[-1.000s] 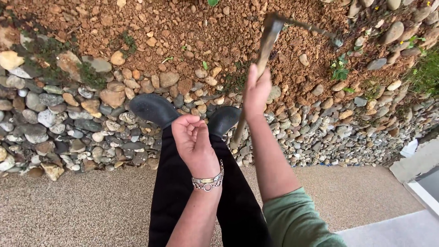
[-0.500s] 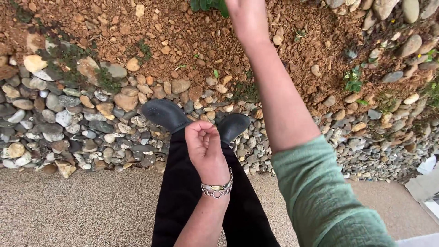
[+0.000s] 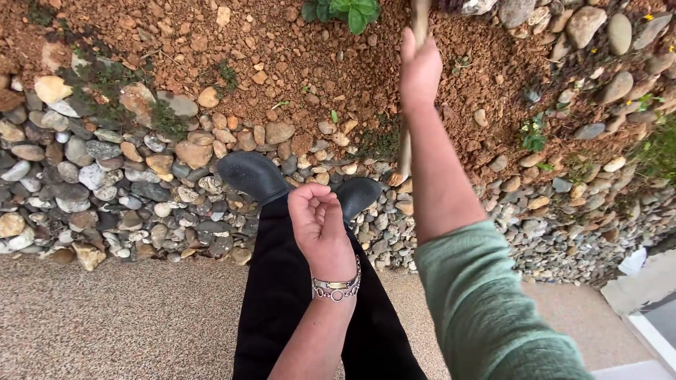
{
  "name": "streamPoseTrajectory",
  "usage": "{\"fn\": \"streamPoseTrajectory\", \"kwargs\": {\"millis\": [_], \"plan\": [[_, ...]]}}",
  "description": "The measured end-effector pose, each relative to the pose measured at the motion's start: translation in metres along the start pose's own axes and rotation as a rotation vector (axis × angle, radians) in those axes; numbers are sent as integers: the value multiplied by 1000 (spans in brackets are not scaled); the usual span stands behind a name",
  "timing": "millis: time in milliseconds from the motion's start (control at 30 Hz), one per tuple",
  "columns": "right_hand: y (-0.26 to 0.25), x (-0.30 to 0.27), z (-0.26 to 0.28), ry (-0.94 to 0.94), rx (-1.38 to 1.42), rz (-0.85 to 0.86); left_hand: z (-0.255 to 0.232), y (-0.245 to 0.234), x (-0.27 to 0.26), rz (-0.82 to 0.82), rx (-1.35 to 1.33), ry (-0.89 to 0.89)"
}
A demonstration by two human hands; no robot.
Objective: Loosening soil and weeding around plants using a hand pickaxe
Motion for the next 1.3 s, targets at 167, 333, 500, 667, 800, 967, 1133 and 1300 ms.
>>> {"fn": "streamPoseTrajectory", "kwargs": {"millis": [167, 333, 500, 667, 800, 967, 1133, 1300], "plan": [[45, -64, -8, 156, 762, 53, 0, 2, -2, 8, -11, -36], [53, -81, 9, -35, 1206, 57, -2, 2, 0, 15, -57, -9], [77, -81, 11, -33, 1162, -69, -12, -1, 8, -46, -27, 9], [84, -111, -12, 64, 1219, -61, -16, -2, 9, -73, -11, 18], [86, -144, -4, 92, 1053, 71, -11, -1, 14, -97, -39, 28], [89, -169, 81, -238, 520, -132, -24, -12, 15, -181, -72, 85], [103, -42, 142, -307, 86, 20, -30, -20, 16, -173, -114, 98], [101, -13, 140, -187, -63, 177, -35, -23, 15, -196, -123, 67]]}}
Point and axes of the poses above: each hand's wrist, its own x-axis towards the middle knuckle, its own y-axis out of the palm, z = x × y, the point moved 5 cm from there along x, towards the middle knuckle, and after that the axes turned 15 degrees about z, right-handed, at the moved point
